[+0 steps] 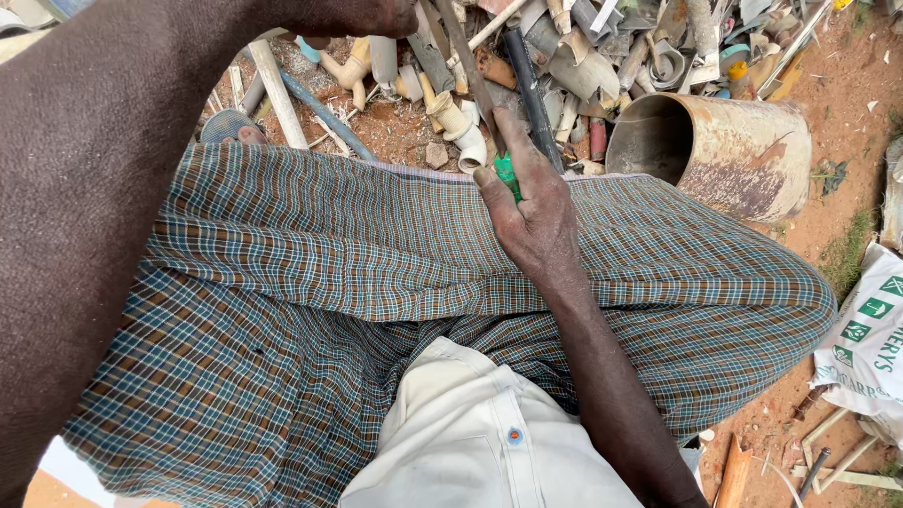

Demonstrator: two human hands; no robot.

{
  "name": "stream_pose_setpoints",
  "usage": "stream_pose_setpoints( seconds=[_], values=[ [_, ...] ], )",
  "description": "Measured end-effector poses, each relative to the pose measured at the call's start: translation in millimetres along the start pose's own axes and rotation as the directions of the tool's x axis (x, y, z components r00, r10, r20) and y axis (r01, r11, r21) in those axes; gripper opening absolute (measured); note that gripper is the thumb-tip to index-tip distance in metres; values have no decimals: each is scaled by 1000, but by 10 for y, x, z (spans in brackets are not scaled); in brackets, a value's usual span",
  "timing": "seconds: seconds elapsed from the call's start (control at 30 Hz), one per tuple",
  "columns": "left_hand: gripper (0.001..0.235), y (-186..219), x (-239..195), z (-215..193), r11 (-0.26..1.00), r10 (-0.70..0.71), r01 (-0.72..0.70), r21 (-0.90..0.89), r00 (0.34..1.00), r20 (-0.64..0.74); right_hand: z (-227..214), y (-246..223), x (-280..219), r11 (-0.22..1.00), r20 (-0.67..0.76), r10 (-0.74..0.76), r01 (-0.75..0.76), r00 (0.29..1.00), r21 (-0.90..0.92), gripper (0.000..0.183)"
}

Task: The person carves a cylindrical wooden piece using a knife with a green handle. They hold the wood in the left hand and repeatedly shave off thin layers while rotating the piece to work around its circumference.

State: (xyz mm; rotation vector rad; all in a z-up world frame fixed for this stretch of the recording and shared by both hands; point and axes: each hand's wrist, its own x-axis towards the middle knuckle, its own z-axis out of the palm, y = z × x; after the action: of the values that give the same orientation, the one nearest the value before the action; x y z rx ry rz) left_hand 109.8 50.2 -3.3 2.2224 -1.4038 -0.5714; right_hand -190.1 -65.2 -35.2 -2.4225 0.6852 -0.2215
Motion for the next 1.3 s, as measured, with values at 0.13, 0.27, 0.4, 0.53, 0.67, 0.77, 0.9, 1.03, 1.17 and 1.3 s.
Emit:
stream_pose_setpoints(
  seconds=[0.13, 0.27, 0.4, 0.53, 0.67, 0.77, 0.9, 1.03, 1.17, 1.3],
  values=[
    [44, 93, 176, 60, 980, -49, 22, 195, 990, 134, -5, 53, 91, 994, -12, 103, -102, 995, 45, 65],
    [48, 184, 118, 65, 948, -189, 141, 284, 970, 150, -79, 230, 180, 986, -101, 81, -65, 992, 151, 66],
    [52, 295, 131, 87, 921, -168, 100, 376, 974, 152, -27, 383, 6, 994, -147, 24, -8, 989, 105, 68],
    [54, 278, 120, 24, 917, -208, 136, 376, 966, 156, 130, 239, -54, 985, -30, 81, -76, 996, 155, 69],
    [55, 315, 125, 117, 937, -133, 77, 342, 981, 143, 161, 58, -67, 994, -18, 13, -11, 1000, 105, 64],
    [53, 340, 108, 105, 936, -163, 107, 336, 976, 145, 71, 70, 97, 994, -42, 62, -58, 997, 97, 67],
    [55, 392, 52, 64, 905, -143, 84, 417, 983, 112, -11, 227, 144, 989, -91, 38, -25, 995, 144, 68],
    [49, 361, 17, 62, 966, -200, 175, 192, 972, 120, 176, 370, -39, 980, -141, 25, 3, 990, 199, 70],
    [53, 367, 103, 84, 917, -204, 136, 375, 968, 149, 258, 379, -81, 980, -127, 42, -16, 991, 200, 70],
    [54, 350, 106, 137, 928, -212, 147, 343, 964, 159, 226, 363, -87, 980, -95, 32, -13, 995, 196, 71]
  ],
)
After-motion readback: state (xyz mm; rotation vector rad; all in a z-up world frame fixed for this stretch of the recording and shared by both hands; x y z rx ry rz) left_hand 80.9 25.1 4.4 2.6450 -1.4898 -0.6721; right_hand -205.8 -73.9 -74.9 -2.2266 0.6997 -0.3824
